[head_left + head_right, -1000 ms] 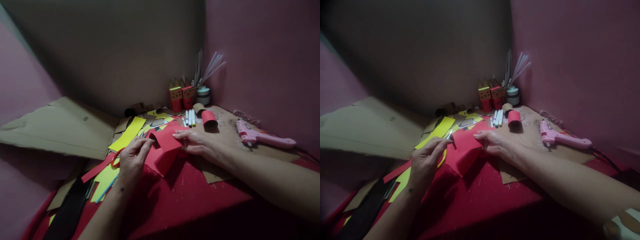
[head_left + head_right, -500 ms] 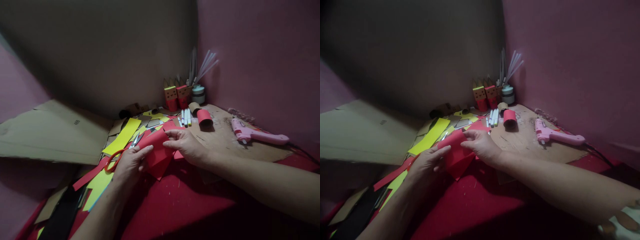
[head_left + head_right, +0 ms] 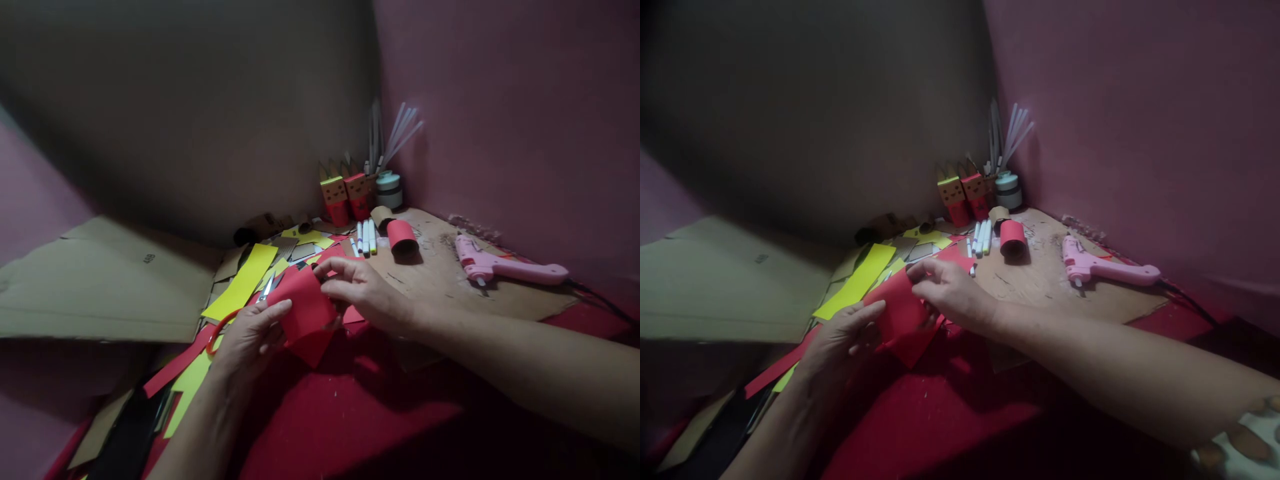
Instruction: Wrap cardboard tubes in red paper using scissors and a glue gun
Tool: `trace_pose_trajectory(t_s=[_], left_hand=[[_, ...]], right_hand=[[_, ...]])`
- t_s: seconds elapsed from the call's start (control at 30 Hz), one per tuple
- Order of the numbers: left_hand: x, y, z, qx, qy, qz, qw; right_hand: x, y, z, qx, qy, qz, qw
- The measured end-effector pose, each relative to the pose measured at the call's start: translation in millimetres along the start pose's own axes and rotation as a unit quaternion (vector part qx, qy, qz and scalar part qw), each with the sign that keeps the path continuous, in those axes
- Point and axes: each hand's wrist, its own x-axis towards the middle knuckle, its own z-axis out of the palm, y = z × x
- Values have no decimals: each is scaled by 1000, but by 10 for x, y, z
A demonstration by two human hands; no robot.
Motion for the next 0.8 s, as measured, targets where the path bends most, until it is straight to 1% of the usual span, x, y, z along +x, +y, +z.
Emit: trace_pose_trajectory(t_s=[0.03,0.07,0.1,0.13,0.2,0.23,0.27,0.37,0.47,0.53,0.63,0.8], left_hand=[[16,-9,-21,-5,-4,1,1000],[33,-20,-42,-9,-9,1,1000],[51,-30,-63,-13,-15,0,1000],[67,-41,-80,-16,-21,-1,1000],[89,-57,-105,-18,-31,-3,999],[95,-62,-111,-18,-35,-4,999],[97,-64,-113,-18,-37,-6,999],[87,-61,-107,-16,-42,-8,999],[74,-53,-100,-17,-47,-11,999],[70,-50,-99,-18,-49,-12,999],[68,-47,-102,-18,-50,-11,999],[79,-42,-116,-19,-54,-16,998]], right_hand=[[8,-17,-17,-20,10,0,1000],[18,-28,-36,-39,21,-14,999],[29,-32,-56,-62,34,-47,996],[40,-31,-76,-93,47,-94,990],[56,-21,-113,-168,58,-192,965],[59,-16,-128,-208,51,-227,950],[60,-12,-140,-241,40,-248,937],[55,-2,-158,-302,9,-258,918],[47,4,-158,-324,-1,-269,907],[41,0,-154,-316,-18,-275,908],[27,-24,-153,-299,-45,-252,919],[8,-71,-170,-290,-79,-228,926]])
